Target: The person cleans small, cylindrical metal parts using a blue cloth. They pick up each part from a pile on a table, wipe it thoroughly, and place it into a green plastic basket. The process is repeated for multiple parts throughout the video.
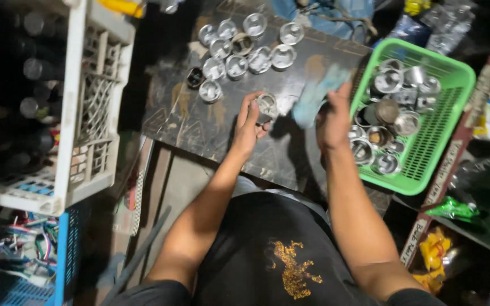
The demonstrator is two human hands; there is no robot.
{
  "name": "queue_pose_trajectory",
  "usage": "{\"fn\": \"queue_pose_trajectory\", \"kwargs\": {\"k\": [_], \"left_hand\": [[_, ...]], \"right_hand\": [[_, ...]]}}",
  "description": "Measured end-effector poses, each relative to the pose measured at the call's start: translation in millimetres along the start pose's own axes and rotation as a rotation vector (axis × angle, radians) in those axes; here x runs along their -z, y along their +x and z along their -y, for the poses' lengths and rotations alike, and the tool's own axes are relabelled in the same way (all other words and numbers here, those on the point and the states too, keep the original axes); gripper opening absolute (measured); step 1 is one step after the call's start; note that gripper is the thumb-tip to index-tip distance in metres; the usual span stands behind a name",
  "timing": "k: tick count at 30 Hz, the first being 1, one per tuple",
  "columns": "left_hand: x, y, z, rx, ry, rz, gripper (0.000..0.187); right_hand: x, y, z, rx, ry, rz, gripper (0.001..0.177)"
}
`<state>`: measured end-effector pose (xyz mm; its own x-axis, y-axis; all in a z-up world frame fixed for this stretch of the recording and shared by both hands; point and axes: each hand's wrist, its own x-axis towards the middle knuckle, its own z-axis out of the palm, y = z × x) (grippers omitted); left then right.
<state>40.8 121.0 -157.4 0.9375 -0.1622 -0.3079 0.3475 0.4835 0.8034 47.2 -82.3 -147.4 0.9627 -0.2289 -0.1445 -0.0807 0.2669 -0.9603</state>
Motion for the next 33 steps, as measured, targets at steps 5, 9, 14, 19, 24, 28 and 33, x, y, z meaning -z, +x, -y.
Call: {"fn": "queue_pose_trajectory", "kwargs": {"k": [5, 9, 14, 19, 24, 28, 33], "left_hand": [[-60, -7, -9, -0.017, 0.212, 0.158, 0.062], [-96, -9, -17, -0.115, 0.594, 0.202, 0.066], [-137, -30, -20, -0.238, 0.724, 0.239, 0.058], [-164, -42, -27, -0.365, 0.870, 0.337, 0.052], [-200, -60, -48, -0.515, 0.797, 0.427, 0.078], [-193, -50, -34, -0.568, 0.816, 0.442, 0.081], [-208, -59, -30, -0.448, 0.669, 0.532, 0.084]], "right_hand": [[-10, -27, 84, 0.331, -0.243, 0.063, 0.051], [2, -51, 100, 0.457, -0.636, 0.015, 0.032], [50, -58, 103, 0.516, -0.701, -0.081, 0.027], [91, -58, 119, 0.497, -0.646, 0.013, 0.022], [114, -79, 123, 0.438, -0.437, -0.136, 0.026], [131, -87, 138, 0.309, -0.242, -0.015, 0.052], [123, -90, 136, 0.264, -0.431, 0.086, 0.012]]}}
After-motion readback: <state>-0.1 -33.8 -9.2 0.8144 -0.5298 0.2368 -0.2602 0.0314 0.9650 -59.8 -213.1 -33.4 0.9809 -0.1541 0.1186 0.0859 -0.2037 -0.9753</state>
